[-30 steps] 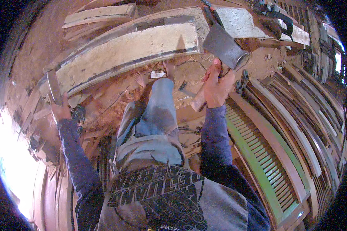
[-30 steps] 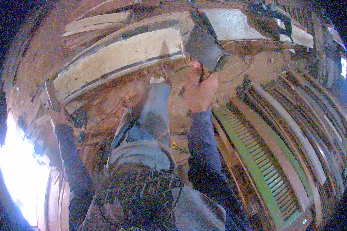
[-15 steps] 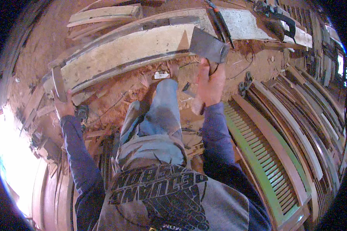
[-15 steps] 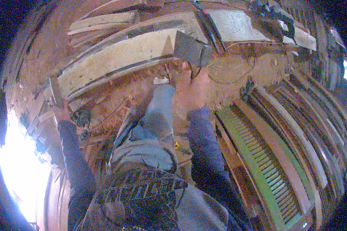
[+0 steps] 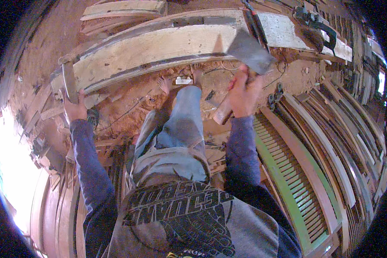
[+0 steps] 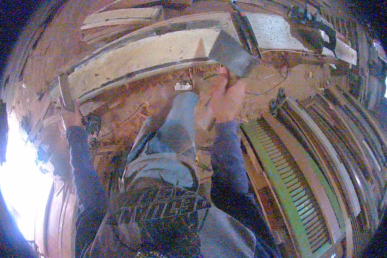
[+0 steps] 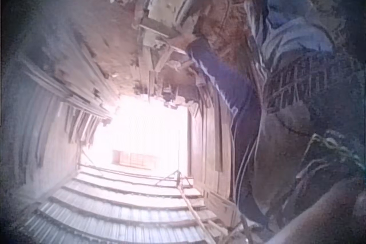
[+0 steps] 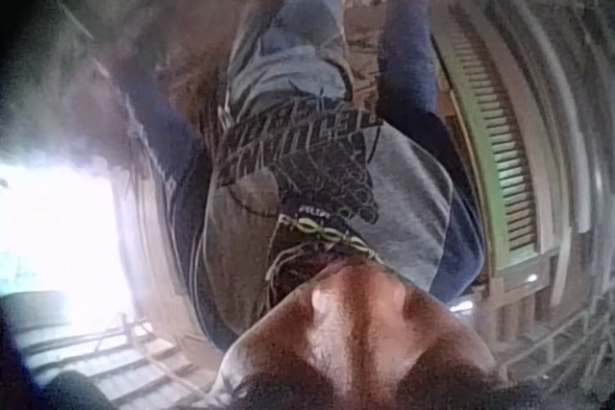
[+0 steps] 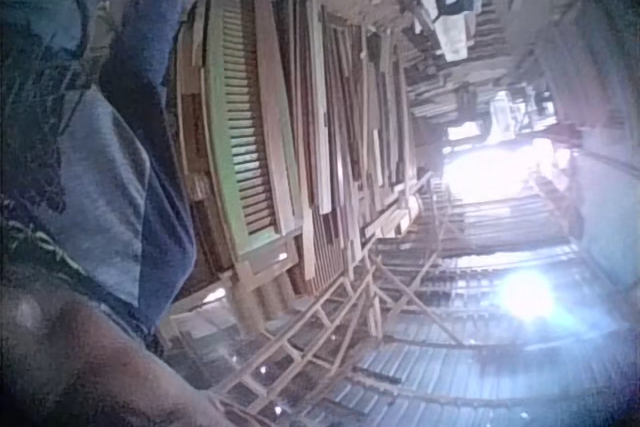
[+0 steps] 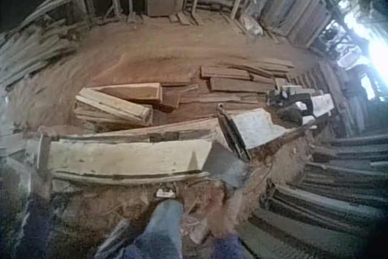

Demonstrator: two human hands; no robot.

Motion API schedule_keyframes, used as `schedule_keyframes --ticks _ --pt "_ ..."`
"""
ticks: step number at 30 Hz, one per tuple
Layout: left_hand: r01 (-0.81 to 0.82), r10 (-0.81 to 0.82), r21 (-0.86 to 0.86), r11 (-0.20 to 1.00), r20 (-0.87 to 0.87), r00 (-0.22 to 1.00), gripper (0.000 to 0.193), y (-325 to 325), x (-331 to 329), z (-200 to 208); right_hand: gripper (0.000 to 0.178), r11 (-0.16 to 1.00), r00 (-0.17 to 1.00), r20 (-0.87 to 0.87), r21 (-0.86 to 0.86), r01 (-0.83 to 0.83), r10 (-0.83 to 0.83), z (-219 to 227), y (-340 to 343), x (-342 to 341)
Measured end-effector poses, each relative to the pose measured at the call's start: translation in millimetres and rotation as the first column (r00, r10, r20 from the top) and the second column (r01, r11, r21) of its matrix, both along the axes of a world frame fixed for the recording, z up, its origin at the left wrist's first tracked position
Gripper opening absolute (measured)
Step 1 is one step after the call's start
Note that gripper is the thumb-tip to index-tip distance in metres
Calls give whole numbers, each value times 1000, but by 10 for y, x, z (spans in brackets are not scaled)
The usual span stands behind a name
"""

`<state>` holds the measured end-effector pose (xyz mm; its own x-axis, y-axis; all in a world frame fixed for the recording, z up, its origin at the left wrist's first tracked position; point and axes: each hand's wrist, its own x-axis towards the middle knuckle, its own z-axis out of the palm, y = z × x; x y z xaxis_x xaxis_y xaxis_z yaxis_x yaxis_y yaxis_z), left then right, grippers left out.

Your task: The person uses a hammer and chisel to carve and shape a wooden plank, then uses an electric planer to smooth its surface. The person repeatedly repositions the wood and adjusts the tools during the process.

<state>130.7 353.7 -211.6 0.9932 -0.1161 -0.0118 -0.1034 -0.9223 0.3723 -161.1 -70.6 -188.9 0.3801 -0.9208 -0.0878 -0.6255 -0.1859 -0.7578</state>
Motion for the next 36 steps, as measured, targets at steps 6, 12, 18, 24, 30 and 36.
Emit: schedule_keyframes --ticks 6,12,18,24,30,36 --pt "36 -41 130 991 38 998 91 -21 12 22 18 943 972 -6 -242 -230 235 107 -20 116" --pt "-69 101 224 972 -137 985 78 -79 8 175 22 934 970 82 263 -241 227 240 -142 146" --pt "-139 140 -22 990 182 973 66 302 -834 176 28 870 970 158 433 -235 184 311 106 255" --pt "-260 242 -44 965 -241 940 60 1119 -1924 -255 38 850 882 -44 293 -437 468 104 911 819" --pt "-315 335 123 941 -467 818 54 1676 -2634 -580 57 615 616 -16 86 -784 788 118 2404 1779" --pt "-328 423 270 905 -646 635 62 2035 -3199 -775 54 581 600 70 183 -793 797 346 3436 2570"
